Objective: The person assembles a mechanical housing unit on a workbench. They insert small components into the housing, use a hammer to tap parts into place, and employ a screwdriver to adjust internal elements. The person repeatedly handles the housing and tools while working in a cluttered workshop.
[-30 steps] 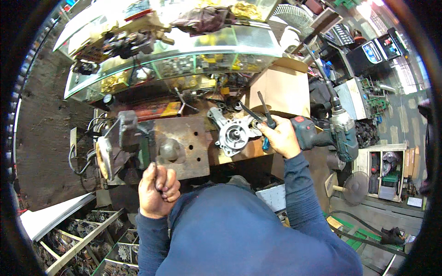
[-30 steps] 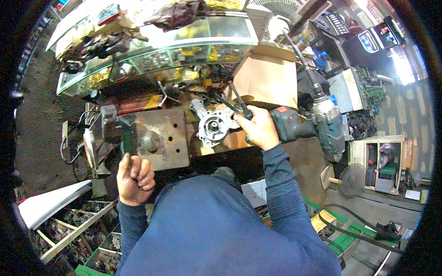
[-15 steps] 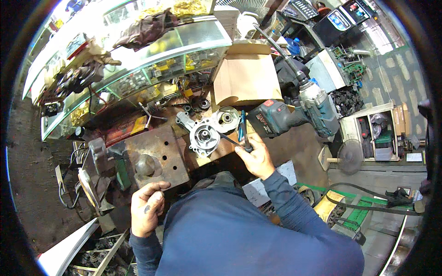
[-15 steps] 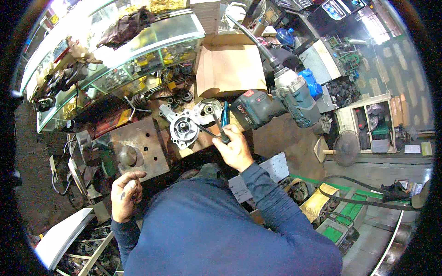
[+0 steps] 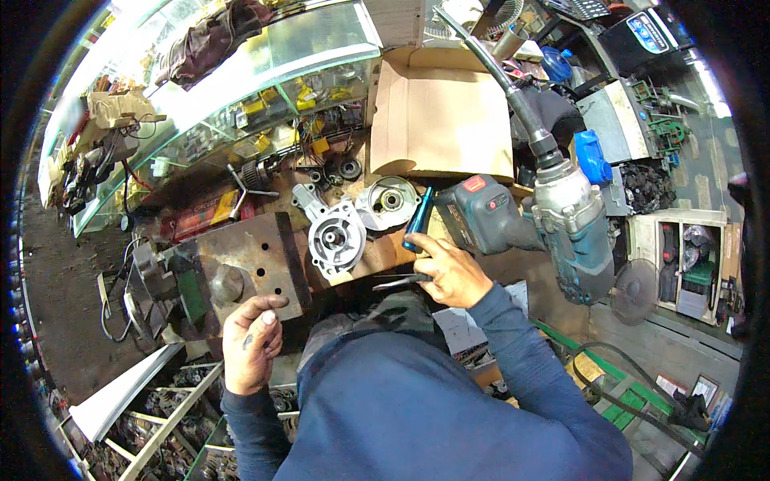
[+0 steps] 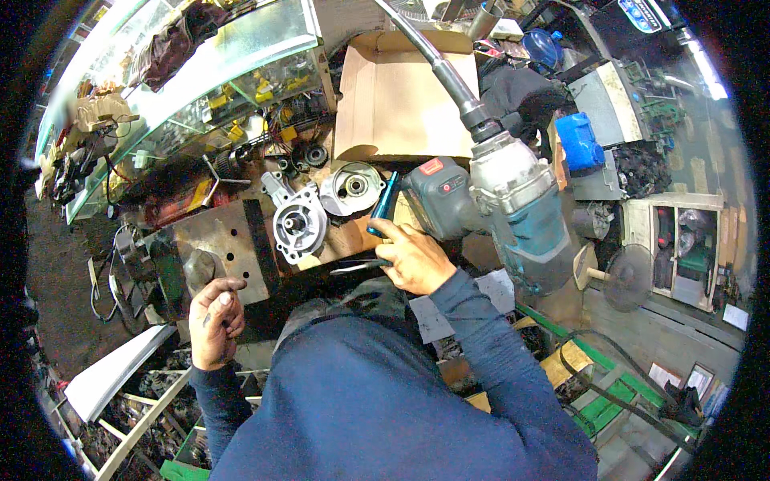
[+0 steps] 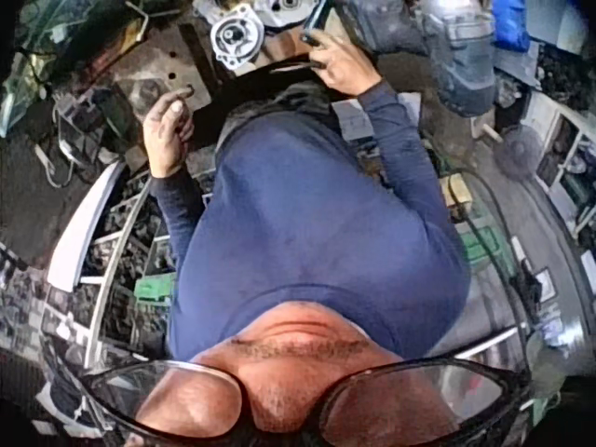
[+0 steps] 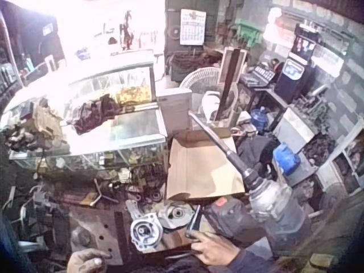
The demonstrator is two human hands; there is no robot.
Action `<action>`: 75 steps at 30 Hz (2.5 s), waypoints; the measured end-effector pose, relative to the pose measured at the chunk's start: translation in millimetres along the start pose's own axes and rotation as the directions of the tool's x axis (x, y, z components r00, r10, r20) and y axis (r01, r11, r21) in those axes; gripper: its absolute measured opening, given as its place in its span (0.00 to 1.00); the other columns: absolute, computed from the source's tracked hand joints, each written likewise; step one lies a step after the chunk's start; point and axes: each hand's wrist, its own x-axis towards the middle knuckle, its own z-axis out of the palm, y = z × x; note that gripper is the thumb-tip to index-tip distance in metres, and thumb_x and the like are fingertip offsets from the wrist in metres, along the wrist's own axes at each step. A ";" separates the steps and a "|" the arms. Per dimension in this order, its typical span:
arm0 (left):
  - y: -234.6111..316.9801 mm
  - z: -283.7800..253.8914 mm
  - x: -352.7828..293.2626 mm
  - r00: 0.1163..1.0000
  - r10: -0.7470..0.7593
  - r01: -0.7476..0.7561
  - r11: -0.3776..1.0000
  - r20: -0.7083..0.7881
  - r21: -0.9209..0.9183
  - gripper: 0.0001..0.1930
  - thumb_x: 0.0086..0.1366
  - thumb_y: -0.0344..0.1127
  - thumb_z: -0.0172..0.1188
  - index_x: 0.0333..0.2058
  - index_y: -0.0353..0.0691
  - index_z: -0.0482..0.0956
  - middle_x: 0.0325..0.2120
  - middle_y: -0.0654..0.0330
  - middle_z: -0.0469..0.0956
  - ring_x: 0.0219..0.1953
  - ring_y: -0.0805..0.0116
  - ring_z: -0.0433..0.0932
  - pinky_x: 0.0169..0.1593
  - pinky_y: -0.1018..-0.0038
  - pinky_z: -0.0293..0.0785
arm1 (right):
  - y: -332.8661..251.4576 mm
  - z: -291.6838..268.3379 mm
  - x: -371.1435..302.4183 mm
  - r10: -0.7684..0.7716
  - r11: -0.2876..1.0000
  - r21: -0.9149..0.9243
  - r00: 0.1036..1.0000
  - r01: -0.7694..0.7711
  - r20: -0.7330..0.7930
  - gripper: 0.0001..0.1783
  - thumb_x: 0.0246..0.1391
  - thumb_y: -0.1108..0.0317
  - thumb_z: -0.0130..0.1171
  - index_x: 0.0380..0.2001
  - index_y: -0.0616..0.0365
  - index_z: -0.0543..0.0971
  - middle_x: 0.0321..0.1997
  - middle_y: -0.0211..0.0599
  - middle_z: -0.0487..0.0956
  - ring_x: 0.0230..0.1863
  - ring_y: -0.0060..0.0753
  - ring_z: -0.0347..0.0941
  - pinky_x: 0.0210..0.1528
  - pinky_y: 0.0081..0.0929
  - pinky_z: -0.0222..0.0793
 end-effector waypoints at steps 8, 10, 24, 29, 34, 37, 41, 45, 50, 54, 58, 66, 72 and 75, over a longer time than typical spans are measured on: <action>-15.1 -4.2 -22.3 1.000 0.016 -0.015 1.000 -0.022 0.023 0.18 0.69 0.40 0.66 0.48 0.32 0.80 0.18 0.71 0.65 0.16 0.83 0.58 0.20 0.82 0.52 | -0.3 1.4 29.5 0.085 0.995 0.035 0.988 -0.090 0.127 0.12 0.49 0.69 0.70 0.36 0.62 0.79 0.48 0.50 0.74 0.45 0.63 0.78 0.46 0.51 0.75; -14.9 -16.8 -29.5 1.000 0.019 -0.019 1.000 -0.024 0.009 0.18 0.69 0.41 0.67 0.48 0.32 0.80 0.19 0.70 0.66 0.16 0.83 0.58 0.20 0.82 0.52 | -16.8 -5.8 19.7 0.119 0.991 0.059 0.990 -0.124 0.079 0.12 0.52 0.64 0.68 0.36 0.60 0.80 0.44 0.50 0.75 0.45 0.60 0.77 0.47 0.52 0.74; -5.5 -212.3 -113.0 0.973 0.087 -0.151 0.941 0.213 0.303 0.15 0.66 0.36 0.63 0.45 0.33 0.88 0.35 0.60 0.87 0.34 0.76 0.80 0.42 0.76 0.77 | -242.0 -18.7 -2.3 -0.137 0.203 0.860 0.883 0.468 -0.448 0.14 0.61 0.63 0.69 0.29 0.57 0.76 0.46 0.36 0.67 0.40 0.43 0.76 0.30 0.31 0.76; 8.9 -259.9 -154.3 0.887 0.197 -0.240 0.969 0.418 0.053 0.39 0.59 0.56 0.72 0.62 0.33 0.78 0.32 0.63 0.80 0.34 0.75 0.75 0.44 0.76 0.74 | -327.3 78.2 82.3 -0.433 -0.275 0.897 0.788 0.347 -0.438 0.11 0.59 0.61 0.66 0.28 0.56 0.81 0.47 0.39 0.72 0.39 0.47 0.80 0.38 0.37 0.80; 10.1 -277.6 -171.3 0.874 0.452 -0.425 0.889 0.180 -0.169 0.42 0.70 0.52 0.65 0.73 0.32 0.62 0.25 0.73 0.64 0.25 0.82 0.61 0.29 0.83 0.57 | -394.7 133.0 128.5 -0.521 -0.229 0.973 0.847 -0.022 -0.103 0.10 0.51 0.66 0.67 0.27 0.64 0.84 0.44 0.51 0.75 0.35 0.51 0.79 0.38 0.42 0.79; -1.2 -293.5 -179.7 0.901 0.416 -0.429 0.821 -0.121 -0.376 0.23 0.81 0.51 0.48 0.51 0.35 0.81 0.18 0.68 0.66 0.17 0.80 0.62 0.21 0.80 0.57 | -429.3 165.9 155.7 -0.568 -0.094 0.981 0.818 -0.172 0.089 0.14 0.52 0.63 0.69 0.28 0.65 0.83 0.46 0.56 0.76 0.37 0.53 0.81 0.38 0.44 0.80; -27.8 -344.4 -191.8 0.871 0.255 -0.452 0.749 -0.419 -0.484 0.26 0.82 0.51 0.44 0.38 0.35 0.81 0.17 0.61 0.72 0.15 0.76 0.65 0.19 0.79 0.59 | -463.8 198.8 178.3 -0.314 0.218 0.930 0.881 -0.296 0.354 0.13 0.57 0.62 0.69 0.32 0.64 0.83 0.57 0.57 0.79 0.50 0.48 0.81 0.55 0.44 0.76; -50.2 -402.7 -219.5 0.652 0.291 -0.598 0.765 -0.700 -0.238 0.26 0.80 0.50 0.48 0.31 0.34 0.83 0.16 0.63 0.73 0.13 0.78 0.64 0.19 0.78 0.61 | -496.7 236.1 202.4 -0.211 0.566 0.813 0.930 -0.136 0.302 0.10 0.64 0.66 0.65 0.38 0.63 0.84 0.41 0.39 0.84 0.39 0.27 0.79 0.44 0.28 0.76; -51.6 -446.9 -240.5 0.827 0.433 -0.417 0.900 -0.358 0.124 0.18 0.79 0.41 0.54 0.49 0.30 0.86 0.36 0.63 0.84 0.38 0.78 0.76 0.45 0.77 0.71 | -542.5 296.4 226.4 -0.138 0.741 0.647 0.901 -0.181 0.411 0.12 0.66 0.65 0.67 0.44 0.63 0.84 0.30 0.22 0.80 0.32 0.13 0.70 0.36 0.20 0.69; -53.3 -450.5 -225.5 0.772 0.479 -0.537 0.843 -0.419 -0.024 0.16 0.76 0.40 0.59 0.46 0.32 0.86 0.32 0.67 0.82 0.36 0.80 0.75 0.43 0.78 0.71 | -564.9 331.5 250.6 -0.181 0.827 0.539 0.832 -0.159 0.524 0.17 0.64 0.65 0.65 0.51 0.65 0.83 0.33 0.29 0.84 0.31 0.17 0.73 0.34 0.27 0.75; -56.8 -472.3 -204.2 0.797 0.213 -0.323 0.941 -0.566 -0.100 0.16 0.71 0.47 0.62 0.37 0.38 0.86 0.21 0.70 0.75 0.23 0.81 0.71 0.29 0.79 0.66 | -557.1 358.8 289.8 -0.122 0.862 0.419 0.686 -0.285 0.718 0.16 0.63 0.62 0.65 0.43 0.67 0.84 0.32 0.32 0.84 0.32 0.22 0.78 0.36 0.29 0.76; -22.3 -543.3 -158.3 0.772 0.296 -0.195 0.953 -0.562 0.233 0.15 0.71 0.39 0.60 0.32 0.33 0.85 0.26 0.60 0.84 0.29 0.70 0.79 0.38 0.69 0.75 | -551.2 411.6 336.6 -0.636 0.677 0.650 0.719 0.346 0.280 0.18 0.63 0.61 0.68 0.48 0.64 0.80 0.42 0.32 0.83 0.41 0.25 0.78 0.46 0.31 0.75; 0.5 -574.0 -138.5 0.779 0.462 -0.164 0.803 -0.423 0.573 0.21 0.76 0.45 0.56 0.36 0.29 0.82 0.25 0.53 0.82 0.29 0.63 0.79 0.38 0.65 0.74 | -574.6 417.7 352.4 -0.212 0.572 0.727 0.788 -0.379 0.578 0.17 0.67 0.60 0.66 0.51 0.61 0.80 0.42 0.28 0.82 0.41 0.19 0.75 0.46 0.26 0.75; 8.1 -604.8 -113.0 0.711 0.611 -0.212 0.659 -0.348 0.722 0.26 0.81 0.50 0.47 0.40 0.29 0.81 0.27 0.47 0.82 0.31 0.46 0.80 0.41 0.61 0.75 | -583.9 430.6 358.0 -0.195 0.567 0.778 0.874 -0.270 0.445 0.17 0.67 0.64 0.65 0.54 0.61 0.79 0.43 0.26 0.82 0.43 0.18 0.74 0.48 0.25 0.73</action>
